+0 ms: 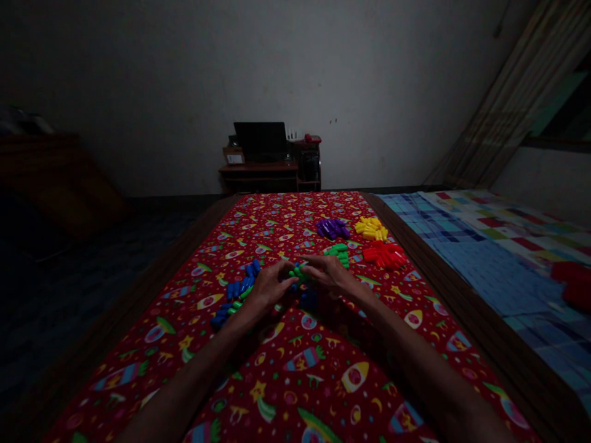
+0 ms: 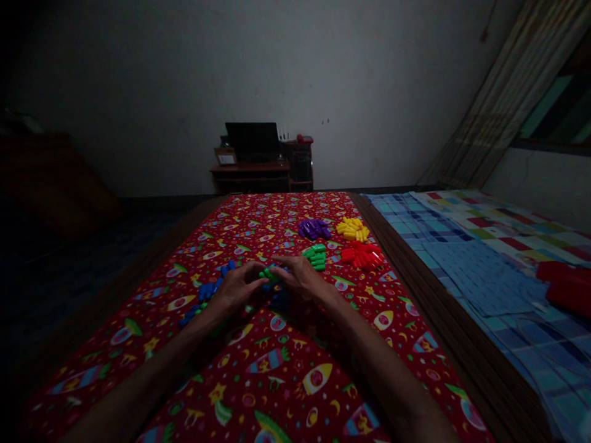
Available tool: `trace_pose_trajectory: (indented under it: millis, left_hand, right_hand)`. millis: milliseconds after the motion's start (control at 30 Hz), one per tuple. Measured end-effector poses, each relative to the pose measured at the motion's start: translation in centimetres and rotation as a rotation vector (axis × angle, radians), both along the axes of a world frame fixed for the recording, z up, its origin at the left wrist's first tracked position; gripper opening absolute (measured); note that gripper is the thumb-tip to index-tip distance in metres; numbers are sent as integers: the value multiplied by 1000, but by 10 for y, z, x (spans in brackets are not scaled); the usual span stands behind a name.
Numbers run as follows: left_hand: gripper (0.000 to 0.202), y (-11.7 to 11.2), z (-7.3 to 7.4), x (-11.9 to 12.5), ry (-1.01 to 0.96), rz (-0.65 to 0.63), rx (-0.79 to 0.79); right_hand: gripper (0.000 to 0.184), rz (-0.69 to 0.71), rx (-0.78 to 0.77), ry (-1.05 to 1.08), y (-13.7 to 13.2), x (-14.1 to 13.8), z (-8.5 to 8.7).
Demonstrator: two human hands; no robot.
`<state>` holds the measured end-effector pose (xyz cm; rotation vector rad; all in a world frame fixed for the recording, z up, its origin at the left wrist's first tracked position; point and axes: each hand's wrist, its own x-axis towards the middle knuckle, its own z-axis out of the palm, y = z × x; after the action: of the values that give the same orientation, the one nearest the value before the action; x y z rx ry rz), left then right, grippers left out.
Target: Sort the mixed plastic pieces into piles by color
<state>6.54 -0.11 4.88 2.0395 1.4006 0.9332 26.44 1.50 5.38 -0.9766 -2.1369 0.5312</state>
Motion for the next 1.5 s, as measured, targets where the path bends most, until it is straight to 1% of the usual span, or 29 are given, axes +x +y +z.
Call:
trace_pose_trajectory:
  millis: [33, 67, 100, 133, 167, 233, 300, 333, 367, 433, 500, 600, 667, 733, 800, 833, 900, 967, 1000, 1067, 1133, 1200, 1267, 1333, 1400, 1500]
  left_hand:
    - [25, -1, 2, 1, -20, -24, 2]
    - [27, -3, 4, 0, -31, -49, 4]
    - [29, -4, 7, -1, -32, -73, 7]
    - [32, -5, 10, -4, -20, -94, 15]
    - [34, -5, 13, -9, 8, -111, 30]
    - [36, -6, 17, -26, 102, -141, 71]
    - [37, -9, 17, -48, 208, -136, 116]
    - [38, -12, 15, -60, 253, -117, 134]
    - [39, -15, 11, -71, 292, -91, 144]
    - [43, -25, 0, -90, 364, -35, 143]
    - [44, -37, -11, -101, 421, -7, 122]
    - [44, -51, -21, -103, 456, -12, 116]
    - [43, -54, -24, -98, 464, -22, 120]
    - [43, -51, -27, -91, 475, -11, 122]
    - [43, -46, -29, -85, 480, 8, 134]
    - [44, -43, -30, -82, 472, 9, 148]
    - [47, -38, -30, -77, 438, -15, 179]
    - [50, -37, -26, -71, 375, -41, 197]
    - [51, -39, -21, -67, 331, -59, 195]
    - [53, -44, -9, -58, 221, -94, 167]
    - [54, -51, 3, -48, 123, -109, 114]
    - [56, -56, 11, -38, 66, -87, 55]
    - [56, -57, 13, -33, 51, -58, 3]
    - [52, -54, 10, -33, 65, -38, -17]
    - [46, -51, 5, -37, 90, -32, -17]
    - [36, -48, -2, -44, 108, -17, 7]
  right_hand:
    - [28, 49, -44, -5, -2, -4, 1]
    - [25, 64, -66, -20, -2, -5, 2]
    - [22, 39, -65, -28, 0, -3, 2]
    - [20, -24, -50, -25, 2, 3, 4]
    - [20, -117, -29, -12, 5, 11, 5]
    - [22, -355, 11, 11, 11, 32, 8]
    - [26, -580, 35, -52, 14, 52, 8]
    - [27, -662, 34, -126, 13, 60, 7]
    - [27, -719, 22, -215, 12, 66, 5]
    - [26, -751, -30, -396, 8, 70, 0]
    - [32, -730, -87, -529, 4, 67, -4]
    - [37, -694, -101, -621, 1, 61, -5]
    - [36, -678, -57, -625, 2, 58, -2]
    - [32, -644, 8, -593, 2, 55, 3]
    - [29, -576, 64, -531, -1, 47, 7]
    - [27, -511, 78, -488, -4, 40, 8]
    - [23, -302, 74, -377, -14, 22, 9]
    - [21, -69, 46, -248, -27, 2, 7]
    - [21, 21, 35, -186, -34, -8, 6]
    - [22, 132, 15, -88, -44, -24, 1]
    - [23, 191, -8, -33, -50, -34, -5]
    - [20, 209, -19, -32, -52, -37, -9]
    - [19, 180, -15, -72, -51, -37, -11]
    - [20, 145, -22, -105, -47, -32, -10]
    - [22, 96, -33, -78, -38, -23, -7]
    - [26, -76, -36, 67, -17, -3, -2]
